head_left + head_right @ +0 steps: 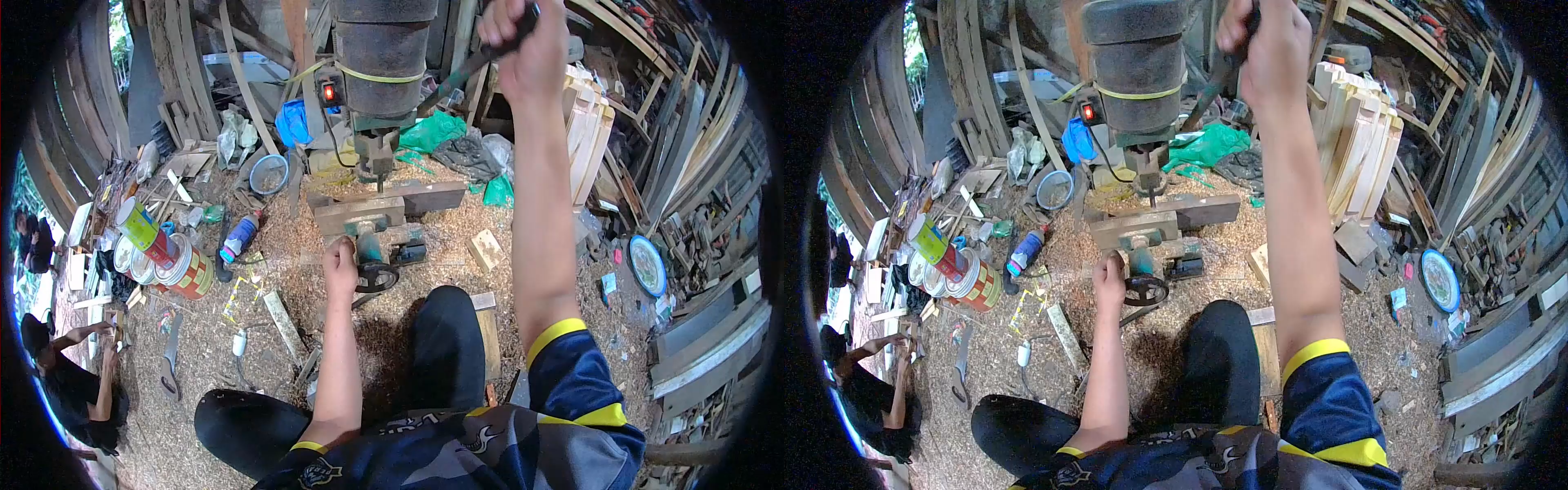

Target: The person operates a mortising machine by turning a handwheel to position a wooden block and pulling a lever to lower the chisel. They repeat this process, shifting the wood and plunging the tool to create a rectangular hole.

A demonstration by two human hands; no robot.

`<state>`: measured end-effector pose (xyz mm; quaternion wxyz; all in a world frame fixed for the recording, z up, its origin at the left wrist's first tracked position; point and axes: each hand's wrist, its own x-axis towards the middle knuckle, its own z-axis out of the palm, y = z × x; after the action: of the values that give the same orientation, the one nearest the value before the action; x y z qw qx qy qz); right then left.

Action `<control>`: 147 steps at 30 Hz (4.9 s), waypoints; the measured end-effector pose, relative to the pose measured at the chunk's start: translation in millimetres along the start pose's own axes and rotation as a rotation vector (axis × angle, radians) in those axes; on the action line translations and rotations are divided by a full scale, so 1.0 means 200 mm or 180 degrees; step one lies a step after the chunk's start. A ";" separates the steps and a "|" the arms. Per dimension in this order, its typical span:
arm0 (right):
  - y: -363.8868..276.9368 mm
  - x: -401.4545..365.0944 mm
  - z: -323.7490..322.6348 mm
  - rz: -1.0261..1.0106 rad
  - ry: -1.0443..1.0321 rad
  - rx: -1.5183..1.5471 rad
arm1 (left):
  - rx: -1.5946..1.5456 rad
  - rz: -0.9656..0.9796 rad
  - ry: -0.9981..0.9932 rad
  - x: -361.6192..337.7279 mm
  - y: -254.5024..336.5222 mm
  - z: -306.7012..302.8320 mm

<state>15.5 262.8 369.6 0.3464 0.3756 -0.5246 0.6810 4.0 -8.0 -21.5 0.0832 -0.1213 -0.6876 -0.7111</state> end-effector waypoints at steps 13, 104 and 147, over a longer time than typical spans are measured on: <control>0.37 0.07 -0.12 0.0357 0.0216 -0.0495 | 0.0523 0.0410 0.0038 -0.05 0.03 -0.01; 0.47 -0.10 -0.03 -0.1061 0.1207 -0.2853 | 0.1315 0.0740 0.0429 0.00 0.17 0.11; -0.03 0.06 0.02 -0.0068 -0.0201 -0.0209 | 0.1611 0.1241 0.1196 0.00 0.17 0.17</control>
<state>15.0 260.9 382.9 0.3491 0.3909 -0.5533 0.6474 16.3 24.5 12.2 0.3692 -0.0930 -0.7784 -0.4992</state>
